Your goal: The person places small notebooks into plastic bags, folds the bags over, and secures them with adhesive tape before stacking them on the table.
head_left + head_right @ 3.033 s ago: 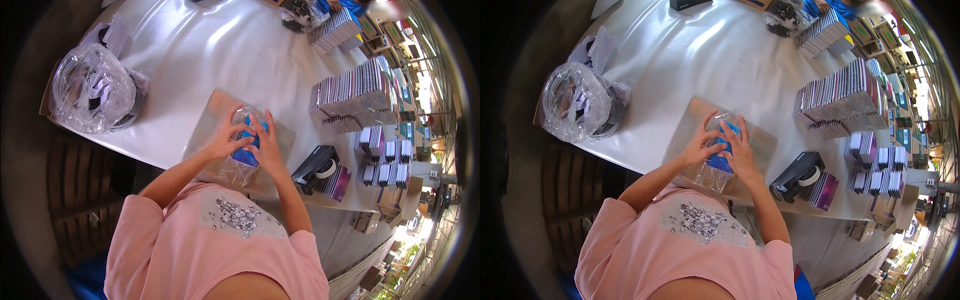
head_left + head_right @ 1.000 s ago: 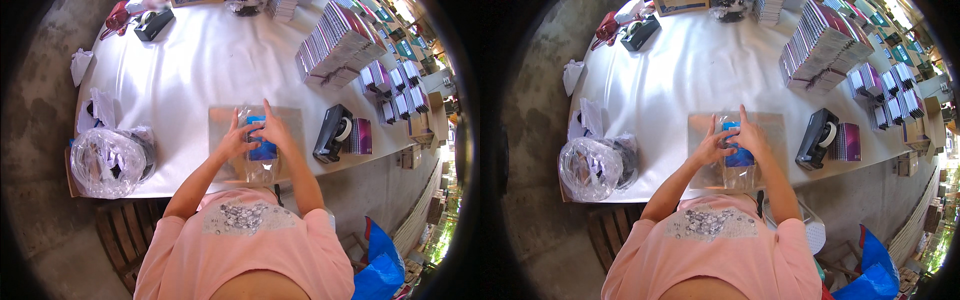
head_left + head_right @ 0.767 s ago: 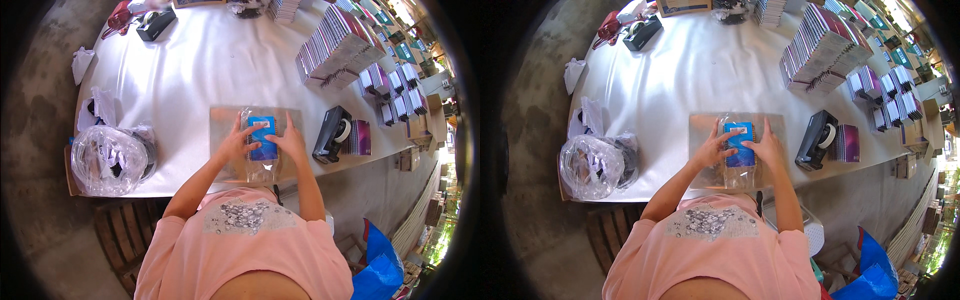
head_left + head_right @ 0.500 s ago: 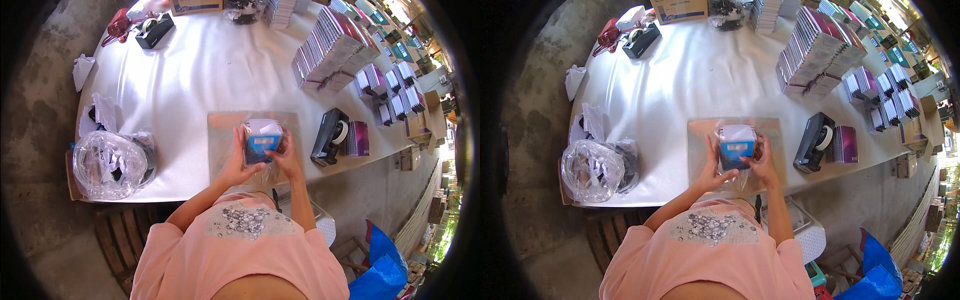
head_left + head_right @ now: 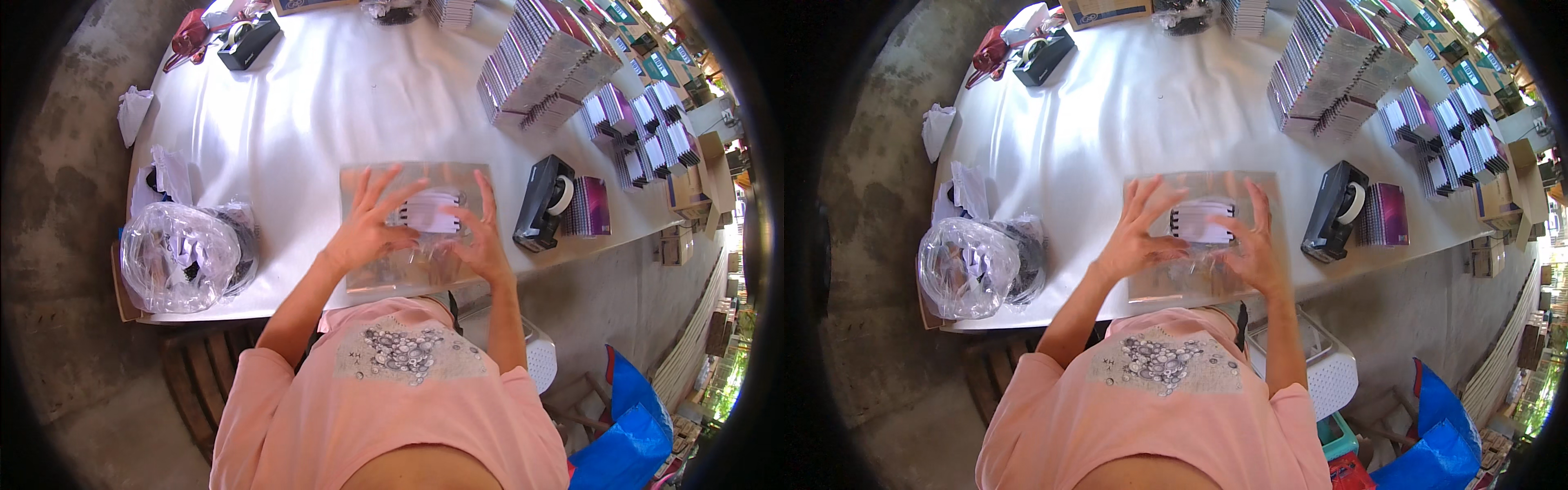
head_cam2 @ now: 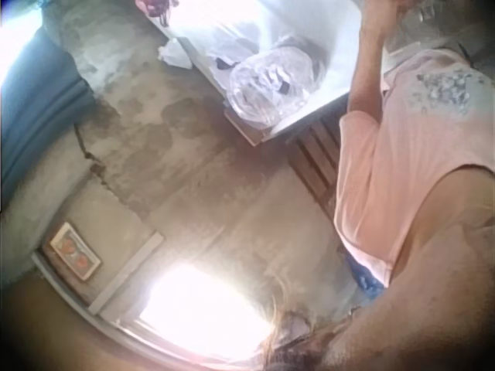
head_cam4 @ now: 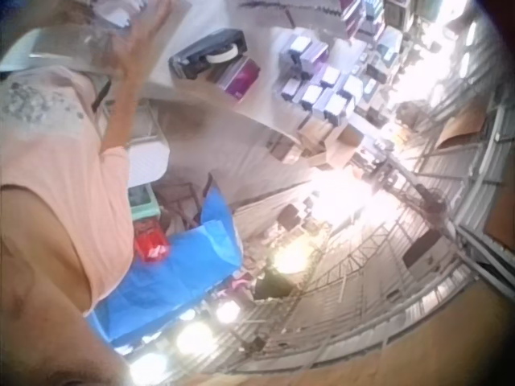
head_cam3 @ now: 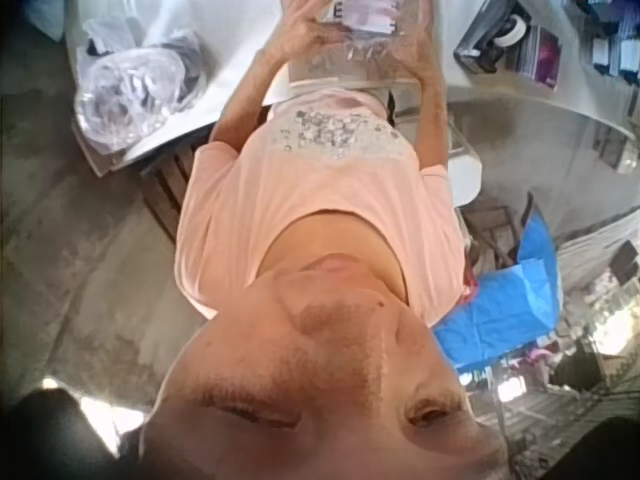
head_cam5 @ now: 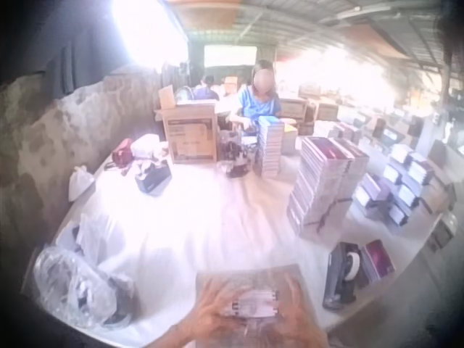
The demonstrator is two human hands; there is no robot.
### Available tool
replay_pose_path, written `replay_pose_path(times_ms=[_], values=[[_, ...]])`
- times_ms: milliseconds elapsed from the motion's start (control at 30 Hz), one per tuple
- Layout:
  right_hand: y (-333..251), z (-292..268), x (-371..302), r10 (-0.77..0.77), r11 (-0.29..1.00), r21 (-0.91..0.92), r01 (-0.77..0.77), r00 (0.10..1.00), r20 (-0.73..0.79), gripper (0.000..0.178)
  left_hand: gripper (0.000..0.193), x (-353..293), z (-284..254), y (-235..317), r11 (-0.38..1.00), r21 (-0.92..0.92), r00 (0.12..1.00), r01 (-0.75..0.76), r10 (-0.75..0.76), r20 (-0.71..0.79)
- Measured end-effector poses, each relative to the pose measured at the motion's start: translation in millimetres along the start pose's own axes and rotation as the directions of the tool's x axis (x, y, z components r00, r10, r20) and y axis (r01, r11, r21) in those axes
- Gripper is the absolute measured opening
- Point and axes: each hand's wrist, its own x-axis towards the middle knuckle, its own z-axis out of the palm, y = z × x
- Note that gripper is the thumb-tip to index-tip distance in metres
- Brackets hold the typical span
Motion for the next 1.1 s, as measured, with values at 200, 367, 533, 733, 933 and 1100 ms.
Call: replay_pose_path(times_ms=[200,367,533,733,933,1100], values=[[-27,-18,17,-0.131,0.922,-0.311,0.23,0.942,0.309,0.018,0.009,47,-16,18,0.995,0.083,0.897,-0.064,0.021,0.442],[-24,-13,10,-0.086,0.966,-0.219,0.136,0.971,0.224,0.019,0.008,49,-15,26,0.989,-0.017,0.894,0.146,-0.125,0.431],[-15,-16,-3,-0.079,0.995,-0.046,0.085,0.99,0.116,0.029,0.025,27,-7,18,0.958,-0.188,0.966,0.217,-0.183,0.182],[16,-18,-29,0.124,0.978,0.177,-0.111,0.99,-0.066,0.062,0.057,-19,-4,24,0.905,-0.288,0.896,0.313,-0.382,-0.227],[28,5,-46,0.09,0.995,0.038,-0.094,0.991,0.098,0.074,0.063,-51,24,7,0.979,-0.012,0.969,0.202,-0.198,0.147],[27,0,-44,0.061,0.998,-0.007,-0.06,0.991,0.116,0.068,0.065,-27,10,8,0.984,0.17,0.936,0.048,-0.104,0.335]])
